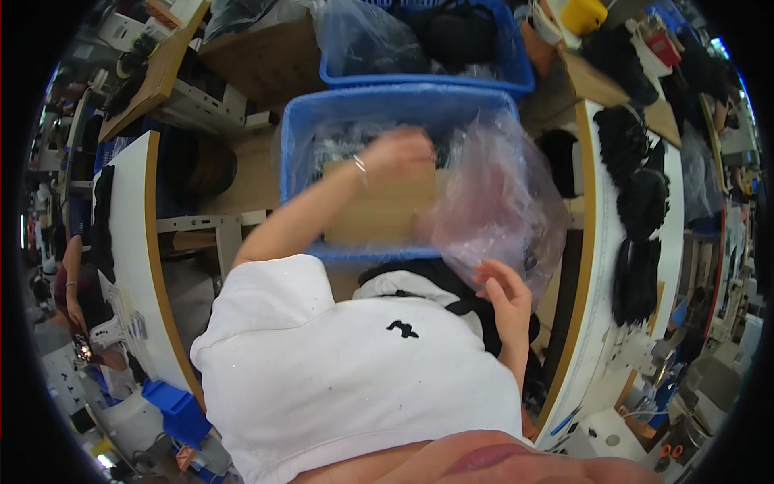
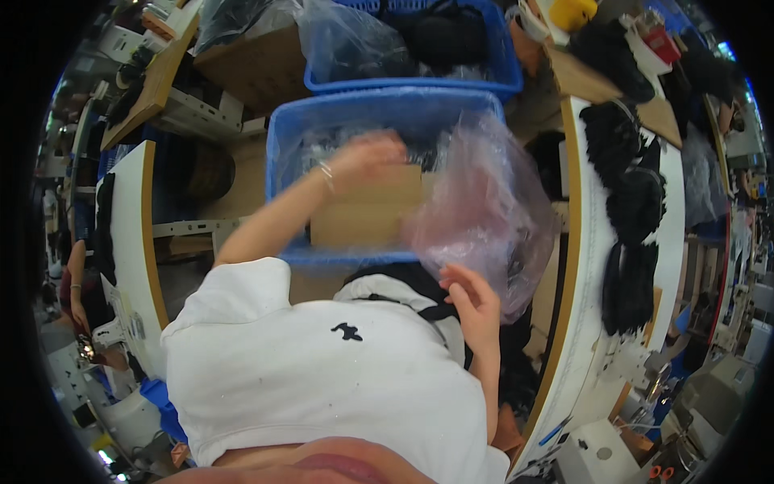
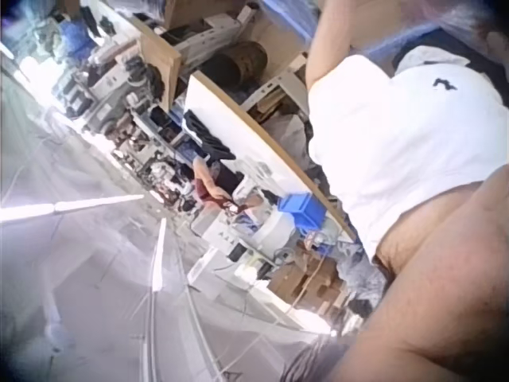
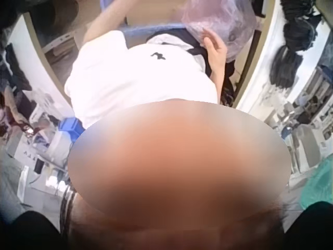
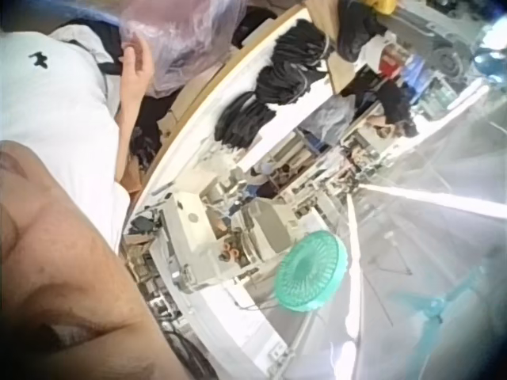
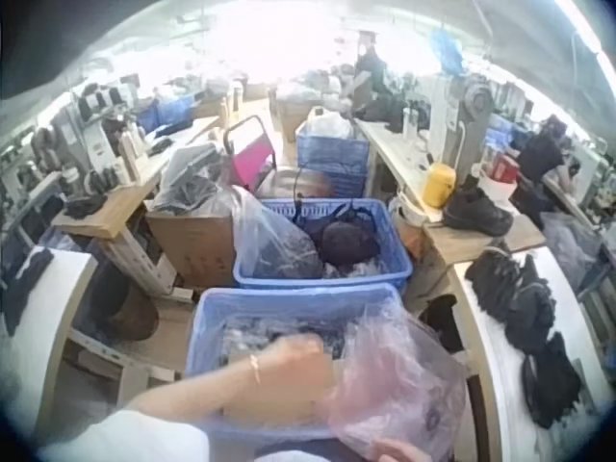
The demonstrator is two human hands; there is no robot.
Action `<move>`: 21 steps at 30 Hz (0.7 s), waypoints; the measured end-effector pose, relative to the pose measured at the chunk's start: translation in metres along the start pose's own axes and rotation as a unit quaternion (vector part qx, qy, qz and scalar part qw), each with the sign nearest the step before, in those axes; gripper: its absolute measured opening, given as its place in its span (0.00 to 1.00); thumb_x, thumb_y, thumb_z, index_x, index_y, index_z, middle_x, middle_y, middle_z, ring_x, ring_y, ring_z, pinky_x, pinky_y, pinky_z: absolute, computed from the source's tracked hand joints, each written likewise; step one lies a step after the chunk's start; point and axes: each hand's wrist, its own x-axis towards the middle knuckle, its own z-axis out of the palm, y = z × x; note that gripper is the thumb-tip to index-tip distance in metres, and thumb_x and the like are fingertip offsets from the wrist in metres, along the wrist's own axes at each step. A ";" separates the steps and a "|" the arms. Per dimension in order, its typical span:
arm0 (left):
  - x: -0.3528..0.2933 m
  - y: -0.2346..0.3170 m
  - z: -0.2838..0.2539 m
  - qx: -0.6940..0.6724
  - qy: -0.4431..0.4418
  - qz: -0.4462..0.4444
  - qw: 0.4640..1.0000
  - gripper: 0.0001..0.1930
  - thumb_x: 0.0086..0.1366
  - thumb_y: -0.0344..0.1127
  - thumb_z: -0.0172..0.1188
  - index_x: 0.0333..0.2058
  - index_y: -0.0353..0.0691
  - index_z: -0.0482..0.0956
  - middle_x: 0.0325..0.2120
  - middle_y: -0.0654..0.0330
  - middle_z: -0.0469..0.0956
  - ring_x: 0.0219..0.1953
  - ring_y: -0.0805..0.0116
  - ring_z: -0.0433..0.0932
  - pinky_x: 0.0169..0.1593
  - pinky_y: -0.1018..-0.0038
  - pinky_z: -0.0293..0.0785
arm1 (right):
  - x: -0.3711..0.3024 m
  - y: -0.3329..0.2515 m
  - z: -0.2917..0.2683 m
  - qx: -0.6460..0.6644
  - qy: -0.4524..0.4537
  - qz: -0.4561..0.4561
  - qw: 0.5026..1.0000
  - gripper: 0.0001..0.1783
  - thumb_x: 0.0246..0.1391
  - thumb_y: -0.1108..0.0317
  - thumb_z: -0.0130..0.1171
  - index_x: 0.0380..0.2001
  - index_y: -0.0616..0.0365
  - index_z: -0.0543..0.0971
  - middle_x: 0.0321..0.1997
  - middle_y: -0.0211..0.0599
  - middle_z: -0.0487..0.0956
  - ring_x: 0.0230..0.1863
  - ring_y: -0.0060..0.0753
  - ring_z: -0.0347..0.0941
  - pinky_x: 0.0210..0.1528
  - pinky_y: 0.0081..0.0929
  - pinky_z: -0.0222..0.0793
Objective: Sorting and bagging black shoe upper components at a manufacturing workstation.
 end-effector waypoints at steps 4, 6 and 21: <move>-0.065 -0.094 0.127 -0.055 -0.084 -0.340 0.935 0.21 0.69 0.38 0.62 0.56 0.35 0.76 0.47 0.56 0.79 0.44 0.66 0.81 0.44 0.68 0.83 | -0.004 0.022 0.006 -0.032 -0.002 0.037 0.999 0.11 0.65 0.72 0.55 0.46 0.62 0.82 0.46 0.32 0.81 0.46 0.21 0.76 0.45 0.19 0.71; -0.075 -0.110 0.153 0.007 -0.037 -0.272 0.962 0.17 0.68 0.35 0.61 0.53 0.35 0.79 0.46 0.56 0.79 0.40 0.70 0.81 0.38 0.74 0.84 | -0.012 0.032 0.003 -0.032 -0.001 0.050 0.998 0.10 0.65 0.72 0.55 0.44 0.62 0.83 0.45 0.32 0.81 0.45 0.21 0.76 0.45 0.19 0.71; -0.020 -0.166 0.014 0.513 0.094 -0.146 0.840 0.17 0.61 0.38 0.64 0.46 0.36 0.83 0.45 0.46 0.81 0.47 0.48 0.81 0.53 0.61 0.76 | 0.007 0.079 -0.086 -0.515 0.249 -0.039 0.819 0.21 0.59 0.64 0.62 0.55 0.54 0.77 0.64 0.42 0.70 0.68 0.50 0.60 0.68 0.46 0.55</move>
